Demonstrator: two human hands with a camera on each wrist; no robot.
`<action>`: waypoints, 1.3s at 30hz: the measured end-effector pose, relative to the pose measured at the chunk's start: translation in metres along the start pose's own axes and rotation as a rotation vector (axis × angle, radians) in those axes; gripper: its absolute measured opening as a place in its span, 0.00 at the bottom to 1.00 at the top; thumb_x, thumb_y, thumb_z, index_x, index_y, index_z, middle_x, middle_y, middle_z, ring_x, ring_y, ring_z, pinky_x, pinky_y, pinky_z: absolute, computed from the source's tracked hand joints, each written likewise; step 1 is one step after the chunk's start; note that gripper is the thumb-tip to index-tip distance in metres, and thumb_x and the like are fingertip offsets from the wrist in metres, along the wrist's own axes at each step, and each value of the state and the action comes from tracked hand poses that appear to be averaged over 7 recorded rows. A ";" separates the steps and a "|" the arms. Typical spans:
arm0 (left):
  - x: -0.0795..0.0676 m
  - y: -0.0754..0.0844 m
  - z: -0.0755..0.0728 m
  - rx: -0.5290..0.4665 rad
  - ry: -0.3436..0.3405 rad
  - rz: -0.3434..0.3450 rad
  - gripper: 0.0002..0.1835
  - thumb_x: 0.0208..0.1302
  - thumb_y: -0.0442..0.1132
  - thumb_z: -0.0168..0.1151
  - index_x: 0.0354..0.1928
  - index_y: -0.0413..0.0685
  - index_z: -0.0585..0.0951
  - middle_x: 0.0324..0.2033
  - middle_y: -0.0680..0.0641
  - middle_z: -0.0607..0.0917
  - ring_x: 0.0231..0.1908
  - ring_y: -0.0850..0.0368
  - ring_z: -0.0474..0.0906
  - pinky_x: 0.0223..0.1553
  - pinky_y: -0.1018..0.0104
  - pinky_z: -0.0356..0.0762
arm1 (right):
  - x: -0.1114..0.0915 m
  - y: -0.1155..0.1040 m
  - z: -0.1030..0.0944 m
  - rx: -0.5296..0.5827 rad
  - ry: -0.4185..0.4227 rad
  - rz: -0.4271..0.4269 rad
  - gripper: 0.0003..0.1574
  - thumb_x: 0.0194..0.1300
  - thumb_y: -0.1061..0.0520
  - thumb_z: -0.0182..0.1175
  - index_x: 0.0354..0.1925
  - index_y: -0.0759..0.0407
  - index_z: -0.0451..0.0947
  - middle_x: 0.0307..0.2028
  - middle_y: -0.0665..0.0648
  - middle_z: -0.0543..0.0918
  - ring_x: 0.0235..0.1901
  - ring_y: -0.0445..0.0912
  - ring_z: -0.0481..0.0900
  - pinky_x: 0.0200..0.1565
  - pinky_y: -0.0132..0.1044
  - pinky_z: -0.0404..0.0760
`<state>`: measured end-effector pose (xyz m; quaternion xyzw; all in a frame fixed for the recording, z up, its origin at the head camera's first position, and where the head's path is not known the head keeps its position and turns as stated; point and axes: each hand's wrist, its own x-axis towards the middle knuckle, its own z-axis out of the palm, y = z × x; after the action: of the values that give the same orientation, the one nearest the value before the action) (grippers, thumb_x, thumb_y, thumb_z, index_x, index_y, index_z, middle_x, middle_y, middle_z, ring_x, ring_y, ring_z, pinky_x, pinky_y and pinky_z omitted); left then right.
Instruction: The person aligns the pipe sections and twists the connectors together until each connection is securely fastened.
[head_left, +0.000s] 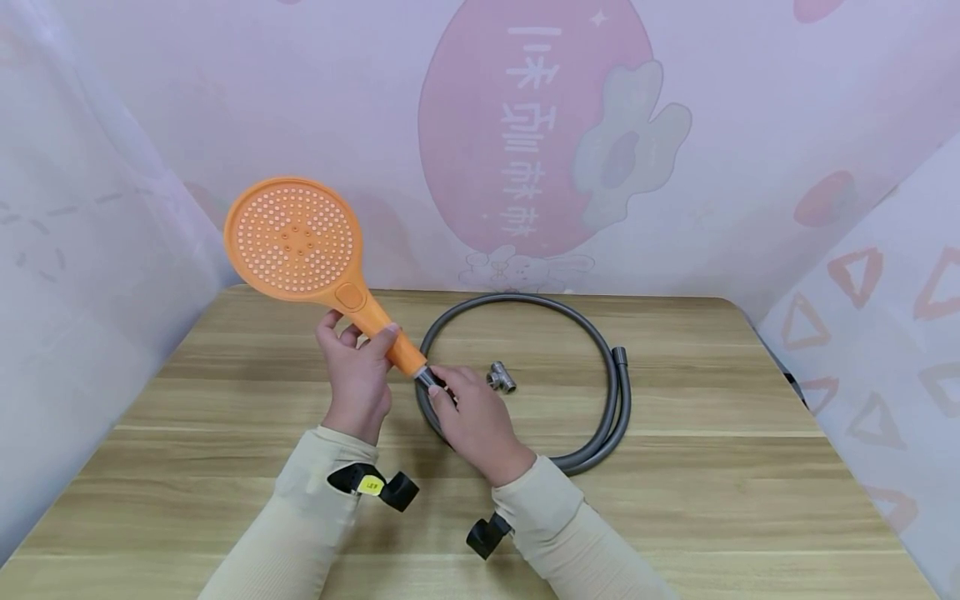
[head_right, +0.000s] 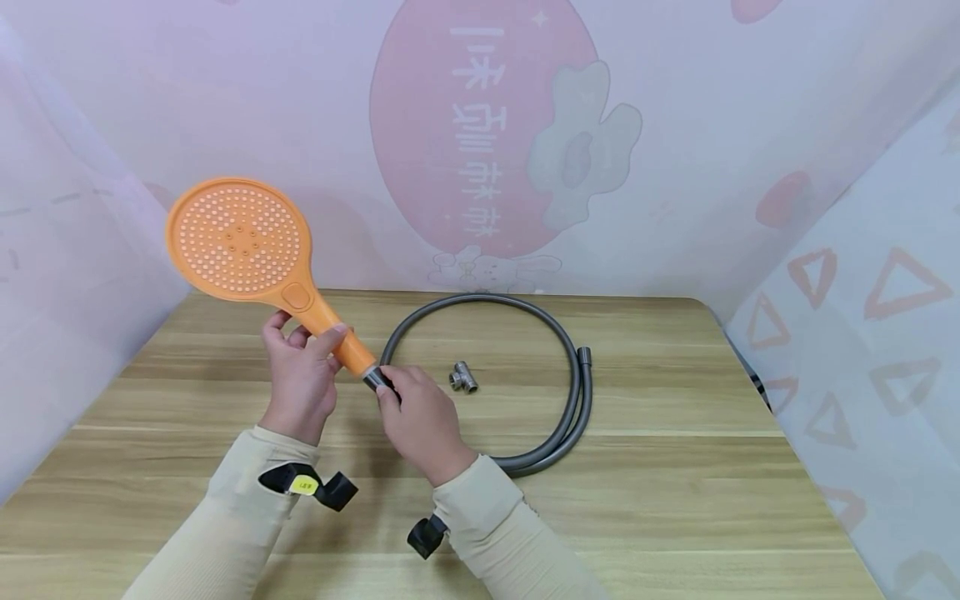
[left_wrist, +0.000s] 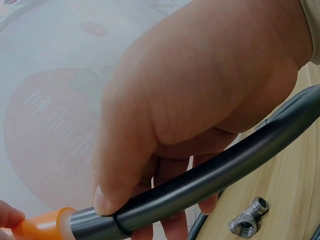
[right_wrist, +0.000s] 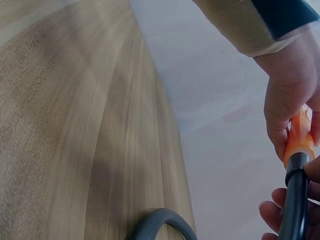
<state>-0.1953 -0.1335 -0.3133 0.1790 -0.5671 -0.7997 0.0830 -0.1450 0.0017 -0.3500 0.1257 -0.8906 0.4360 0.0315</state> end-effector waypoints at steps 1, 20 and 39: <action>0.000 0.000 0.000 0.001 0.000 0.000 0.39 0.63 0.24 0.58 0.67 0.52 0.47 0.49 0.46 0.67 0.47 0.50 0.74 0.48 0.58 0.79 | 0.000 0.000 0.000 0.001 -0.003 0.003 0.21 0.72 0.55 0.51 0.58 0.61 0.77 0.50 0.57 0.81 0.42 0.46 0.78 0.43 0.40 0.79; -0.001 -0.002 0.001 0.002 -0.005 0.021 0.39 0.62 0.24 0.58 0.67 0.51 0.48 0.49 0.46 0.68 0.45 0.50 0.74 0.47 0.59 0.79 | 0.001 0.005 -0.002 0.010 -0.024 -0.004 0.22 0.72 0.55 0.51 0.60 0.61 0.76 0.48 0.57 0.81 0.42 0.46 0.79 0.42 0.36 0.78; -0.001 -0.003 0.001 -0.007 -0.013 0.039 0.39 0.63 0.24 0.57 0.67 0.50 0.48 0.50 0.46 0.68 0.49 0.47 0.73 0.49 0.58 0.78 | 0.000 0.008 -0.004 0.050 0.037 -0.073 0.25 0.64 0.54 0.63 0.58 0.60 0.76 0.49 0.56 0.80 0.45 0.49 0.79 0.42 0.35 0.78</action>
<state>-0.1942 -0.1312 -0.3154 0.1623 -0.5681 -0.8011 0.0957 -0.1472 0.0094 -0.3540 0.1509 -0.8735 0.4589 0.0606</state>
